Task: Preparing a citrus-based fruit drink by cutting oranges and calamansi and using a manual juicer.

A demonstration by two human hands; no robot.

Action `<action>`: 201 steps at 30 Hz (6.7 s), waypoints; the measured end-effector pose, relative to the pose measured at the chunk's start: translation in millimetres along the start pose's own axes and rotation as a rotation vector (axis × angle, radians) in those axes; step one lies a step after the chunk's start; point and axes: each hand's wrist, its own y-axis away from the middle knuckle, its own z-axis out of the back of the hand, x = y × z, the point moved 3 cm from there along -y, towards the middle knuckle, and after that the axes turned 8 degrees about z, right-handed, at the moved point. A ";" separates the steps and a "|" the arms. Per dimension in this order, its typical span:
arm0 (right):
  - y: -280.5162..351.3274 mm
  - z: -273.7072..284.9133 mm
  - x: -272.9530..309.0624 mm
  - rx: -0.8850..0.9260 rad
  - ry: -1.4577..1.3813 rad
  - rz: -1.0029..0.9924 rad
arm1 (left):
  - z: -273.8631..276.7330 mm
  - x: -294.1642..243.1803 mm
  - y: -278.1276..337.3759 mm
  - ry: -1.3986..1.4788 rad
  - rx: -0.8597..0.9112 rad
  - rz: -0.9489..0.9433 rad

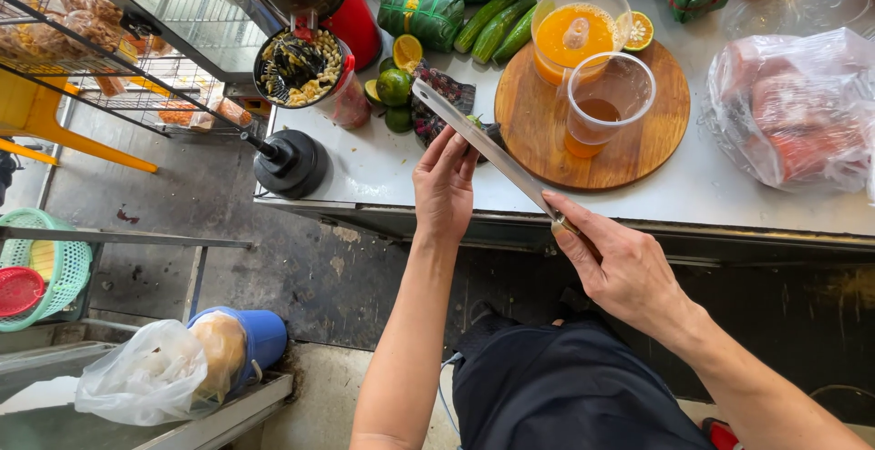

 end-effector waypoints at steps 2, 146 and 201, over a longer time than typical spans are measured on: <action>0.2 0.3 1.9 0.001 0.008 -0.003 | 1.9 -0.1 -0.8 0.001 0.009 0.006; -254.0 -160.3 17.8 0.162 -1.104 -0.435 | 67.2 -240.8 -84.2 -1.003 -0.529 -0.233; -331.5 -186.7 28.7 0.097 0.115 0.189 | 137.1 -152.9 15.5 -1.213 -0.436 0.141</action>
